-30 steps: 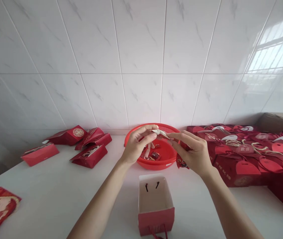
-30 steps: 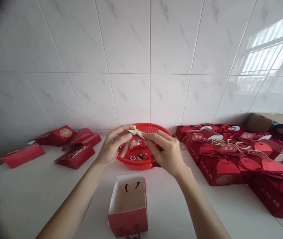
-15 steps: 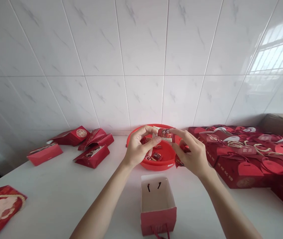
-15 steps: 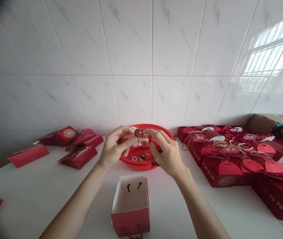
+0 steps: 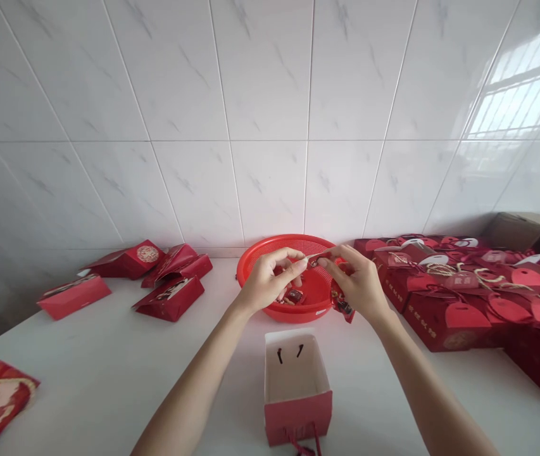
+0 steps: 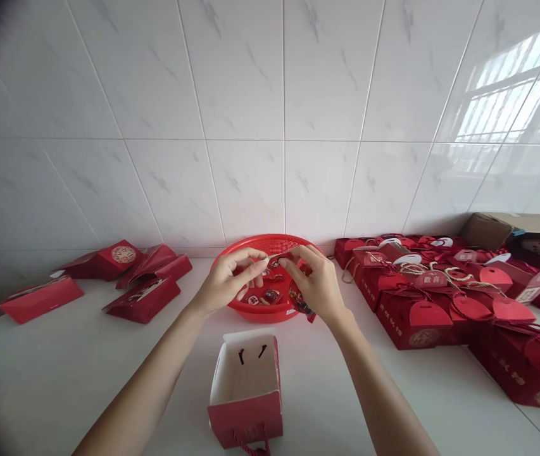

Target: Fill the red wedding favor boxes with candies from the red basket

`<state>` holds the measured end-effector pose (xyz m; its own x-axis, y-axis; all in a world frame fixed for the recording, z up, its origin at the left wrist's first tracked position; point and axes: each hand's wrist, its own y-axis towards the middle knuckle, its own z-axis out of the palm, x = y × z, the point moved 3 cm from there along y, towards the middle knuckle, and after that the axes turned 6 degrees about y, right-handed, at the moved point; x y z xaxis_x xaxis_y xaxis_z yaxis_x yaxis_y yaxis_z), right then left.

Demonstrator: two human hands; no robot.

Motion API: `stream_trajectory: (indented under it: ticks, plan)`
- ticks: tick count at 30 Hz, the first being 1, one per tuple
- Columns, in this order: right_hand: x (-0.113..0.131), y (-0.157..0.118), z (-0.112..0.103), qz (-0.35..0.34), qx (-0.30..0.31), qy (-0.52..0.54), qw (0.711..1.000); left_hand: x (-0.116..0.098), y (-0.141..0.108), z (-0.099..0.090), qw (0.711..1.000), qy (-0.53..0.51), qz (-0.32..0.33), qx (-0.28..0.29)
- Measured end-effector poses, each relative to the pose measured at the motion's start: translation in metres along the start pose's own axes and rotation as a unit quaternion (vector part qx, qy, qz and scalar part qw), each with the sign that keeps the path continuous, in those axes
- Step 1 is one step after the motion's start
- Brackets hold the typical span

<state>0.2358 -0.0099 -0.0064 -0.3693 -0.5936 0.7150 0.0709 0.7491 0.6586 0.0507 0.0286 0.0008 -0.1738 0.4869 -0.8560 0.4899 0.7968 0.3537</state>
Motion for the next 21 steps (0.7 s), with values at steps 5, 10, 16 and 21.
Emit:
stream_trajectory:
  ticks: [5, 10, 16, 21]
  plan:
    - [-0.007, 0.002, 0.007, 0.074, 0.022, 0.127, 0.989, 0.010, 0.005, 0.001, 0.999, -0.038, 0.001, 0.003]
    - [-0.007, 0.001, 0.012, 0.130, 0.046, 0.257, 0.956, 0.015, 0.008, 0.004, 0.996, -0.087, -0.017, 0.001]
    - [-0.005, 0.001, 0.012, 0.109, 0.043, 0.223, 0.968, 0.008, 0.004, 0.008, 0.999, -0.046, -0.019, -0.023]
    - [-0.001, -0.001, 0.016, 0.104, 0.047, 0.241, 0.964, 0.004, 0.002, 0.009, 0.996, -0.060, -0.019, -0.055]
